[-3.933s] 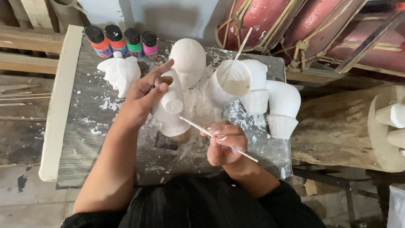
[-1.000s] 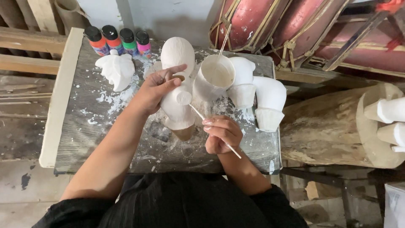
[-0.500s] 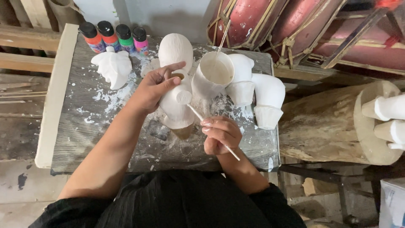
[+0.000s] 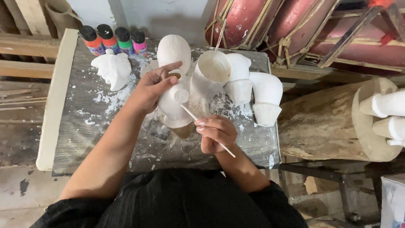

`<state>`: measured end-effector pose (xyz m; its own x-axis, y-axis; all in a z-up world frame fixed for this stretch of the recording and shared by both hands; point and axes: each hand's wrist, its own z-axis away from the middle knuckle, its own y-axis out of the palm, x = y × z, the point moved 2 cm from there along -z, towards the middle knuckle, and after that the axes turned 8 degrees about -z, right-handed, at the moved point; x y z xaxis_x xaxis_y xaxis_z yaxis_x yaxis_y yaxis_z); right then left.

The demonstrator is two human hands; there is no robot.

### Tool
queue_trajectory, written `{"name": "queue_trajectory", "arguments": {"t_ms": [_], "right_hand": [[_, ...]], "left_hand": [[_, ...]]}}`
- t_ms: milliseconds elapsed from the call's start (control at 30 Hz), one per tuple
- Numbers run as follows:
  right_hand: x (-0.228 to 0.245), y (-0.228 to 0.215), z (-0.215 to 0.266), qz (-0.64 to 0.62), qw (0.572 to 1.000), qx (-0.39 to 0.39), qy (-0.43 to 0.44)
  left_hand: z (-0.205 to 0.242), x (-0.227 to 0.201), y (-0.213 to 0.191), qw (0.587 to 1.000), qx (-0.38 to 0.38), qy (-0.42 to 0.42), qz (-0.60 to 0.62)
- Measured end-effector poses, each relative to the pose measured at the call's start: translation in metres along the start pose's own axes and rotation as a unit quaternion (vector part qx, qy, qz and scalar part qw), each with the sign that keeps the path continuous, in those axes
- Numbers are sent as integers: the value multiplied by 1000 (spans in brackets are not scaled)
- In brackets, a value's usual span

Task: Applying liquid adhesive to ceramic toy parts using a wooden stick

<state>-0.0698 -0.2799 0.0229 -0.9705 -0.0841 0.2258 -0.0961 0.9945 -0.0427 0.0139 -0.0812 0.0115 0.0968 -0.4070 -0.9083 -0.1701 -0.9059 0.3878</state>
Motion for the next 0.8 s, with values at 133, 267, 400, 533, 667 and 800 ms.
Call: {"name": "queue_trajectory", "arguments": {"t_ms": [133,267,400,533,667,800], "right_hand": [[-2,6,-5,6,1000,13,-8],[-3,2,-9,4,1000,2,11],[-2,-2,-6,8,1000,-4,18],[-1,7,-4,15,1000,8,21],[-9,-4,1,31,999,-6,14],[-9,-8,-1,28,999,-25,2]], "left_hand": [[0,-4,2,1000,9,2,-6],[-1,-2,-3,1000,12,-4,3],[-1,-5,-1,1000,17,-9,11],[-1,-7,2,1000,21,-6,5],[-3,-8,2,1000,12,-14,1],[-4,-6,2,1000,1,-22,-9]]}}
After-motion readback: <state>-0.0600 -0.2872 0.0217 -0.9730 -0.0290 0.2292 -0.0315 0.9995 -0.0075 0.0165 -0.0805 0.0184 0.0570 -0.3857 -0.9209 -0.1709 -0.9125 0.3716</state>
